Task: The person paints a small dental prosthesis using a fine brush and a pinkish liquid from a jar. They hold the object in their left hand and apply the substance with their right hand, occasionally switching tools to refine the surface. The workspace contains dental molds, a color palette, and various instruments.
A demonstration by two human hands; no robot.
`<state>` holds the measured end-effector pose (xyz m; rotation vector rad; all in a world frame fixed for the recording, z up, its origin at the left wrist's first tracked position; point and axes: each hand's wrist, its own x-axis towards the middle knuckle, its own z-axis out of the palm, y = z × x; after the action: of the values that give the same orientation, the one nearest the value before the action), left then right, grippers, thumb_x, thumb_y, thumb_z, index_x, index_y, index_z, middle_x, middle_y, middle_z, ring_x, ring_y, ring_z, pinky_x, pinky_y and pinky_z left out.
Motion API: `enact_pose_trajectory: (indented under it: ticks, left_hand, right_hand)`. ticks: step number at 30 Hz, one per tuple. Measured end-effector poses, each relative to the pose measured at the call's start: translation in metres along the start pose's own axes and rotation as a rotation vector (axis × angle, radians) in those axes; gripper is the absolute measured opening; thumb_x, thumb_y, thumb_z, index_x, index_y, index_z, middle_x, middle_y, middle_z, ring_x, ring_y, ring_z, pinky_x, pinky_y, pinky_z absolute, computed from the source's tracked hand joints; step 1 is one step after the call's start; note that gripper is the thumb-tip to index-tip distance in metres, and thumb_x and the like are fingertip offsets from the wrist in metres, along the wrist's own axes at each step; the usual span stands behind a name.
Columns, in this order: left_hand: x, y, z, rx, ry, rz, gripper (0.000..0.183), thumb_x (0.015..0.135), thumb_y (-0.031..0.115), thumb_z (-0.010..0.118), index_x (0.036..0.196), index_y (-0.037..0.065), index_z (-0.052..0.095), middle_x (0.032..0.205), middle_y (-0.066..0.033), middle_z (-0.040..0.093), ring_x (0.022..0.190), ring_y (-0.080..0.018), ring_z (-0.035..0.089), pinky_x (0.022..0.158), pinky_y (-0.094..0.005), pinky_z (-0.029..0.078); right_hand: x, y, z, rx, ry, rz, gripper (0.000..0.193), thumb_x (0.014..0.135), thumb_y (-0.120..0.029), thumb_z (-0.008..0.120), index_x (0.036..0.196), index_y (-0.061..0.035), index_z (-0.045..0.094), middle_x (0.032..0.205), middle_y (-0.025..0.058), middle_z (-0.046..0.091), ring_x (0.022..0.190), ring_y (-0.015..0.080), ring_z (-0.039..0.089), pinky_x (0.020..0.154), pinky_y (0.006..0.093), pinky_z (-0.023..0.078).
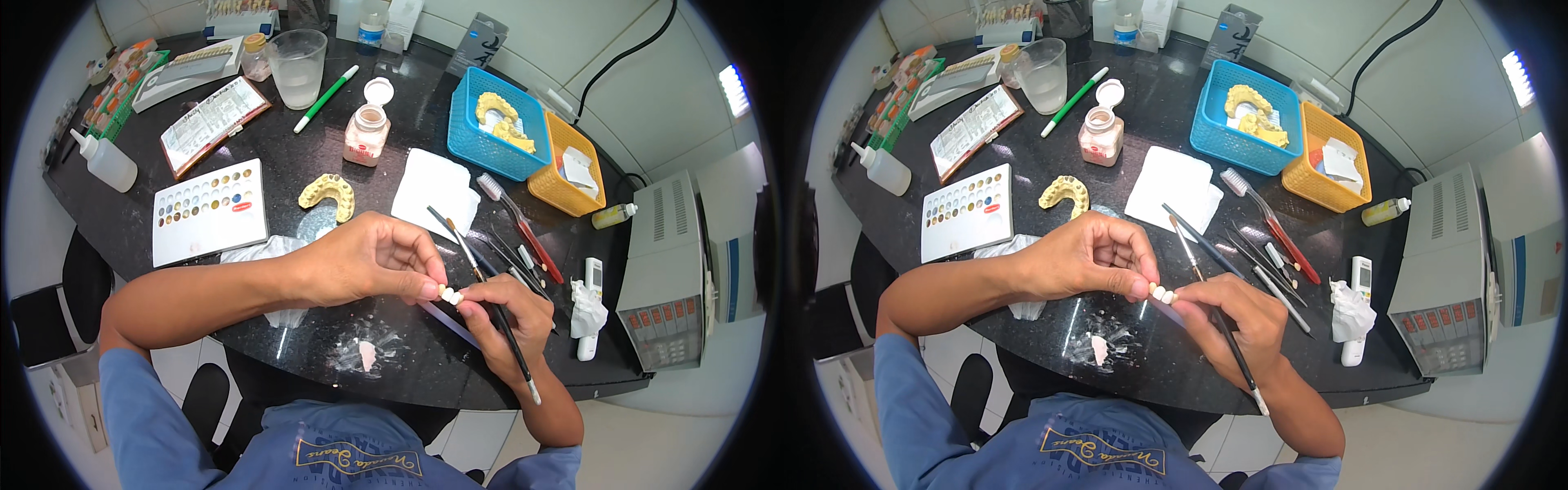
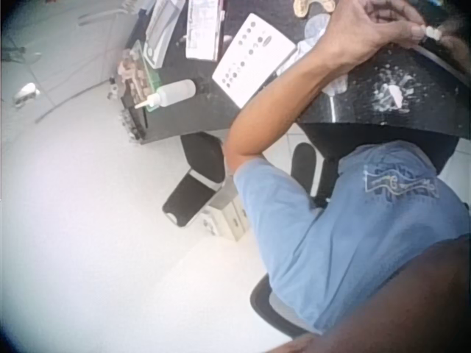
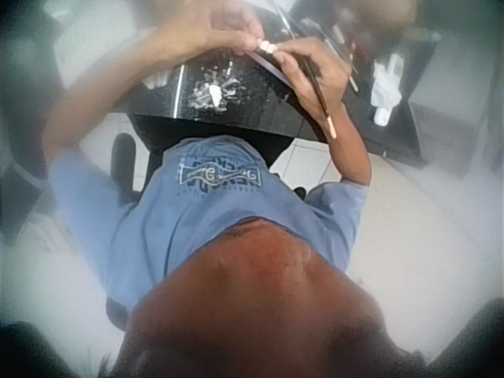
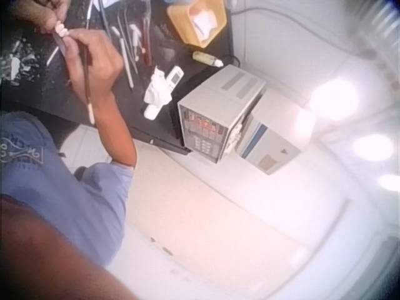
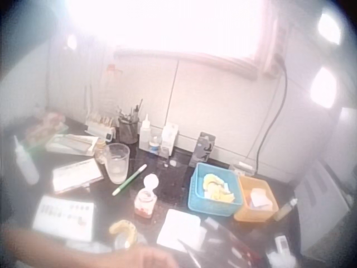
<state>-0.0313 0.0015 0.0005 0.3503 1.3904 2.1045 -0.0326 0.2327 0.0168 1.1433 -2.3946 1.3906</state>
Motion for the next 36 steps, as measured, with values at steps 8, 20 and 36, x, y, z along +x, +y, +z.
enact_pose_trajectory:
  ticks: [8,20,36]
  left_hand:
    - [-0.002,0.004,0.007,-0.015,0.057,0.027,0.018,0.086,0.009,0.070,0.099,-0.002,0.065,0.093,-0.0088,0.068,0.084,-0.0112,0.065,0.078,-0.0236,0.052]
    - [-0.003,0.001,0.011,0.104,0.065,0.099,0.021,0.085,0.003,0.067,0.106,-0.002,0.065,0.100,-0.0097,0.067,0.094,-0.0118,0.063,0.086,-0.0259,0.050]
    - [-0.002,-0.008,0.016,0.049,-0.002,0.122,0.036,0.083,0.003,0.071,0.116,-0.002,0.058,0.102,-0.0058,0.062,0.095,-0.0089,0.059,0.083,-0.0240,0.050]
  right_hand:
    - [0.000,-0.002,0.002,0.033,-0.003,-0.003,0.015,0.075,0.000,0.075,0.087,-0.0029,0.067,0.073,0.0081,0.067,0.057,0.0126,0.060,0.050,0.0229,0.044]
    - [-0.005,-0.001,0.002,0.049,-0.021,0.082,0.013,0.078,-0.005,0.074,0.085,0.0004,0.065,0.075,0.0100,0.067,0.061,0.0138,0.060,0.056,0.0233,0.045]
    - [-0.005,0.003,0.006,0.057,0.050,0.123,0.027,0.071,-0.014,0.084,0.080,-0.0029,0.061,0.071,0.0038,0.064,0.056,0.0065,0.057,0.049,0.0198,0.044]
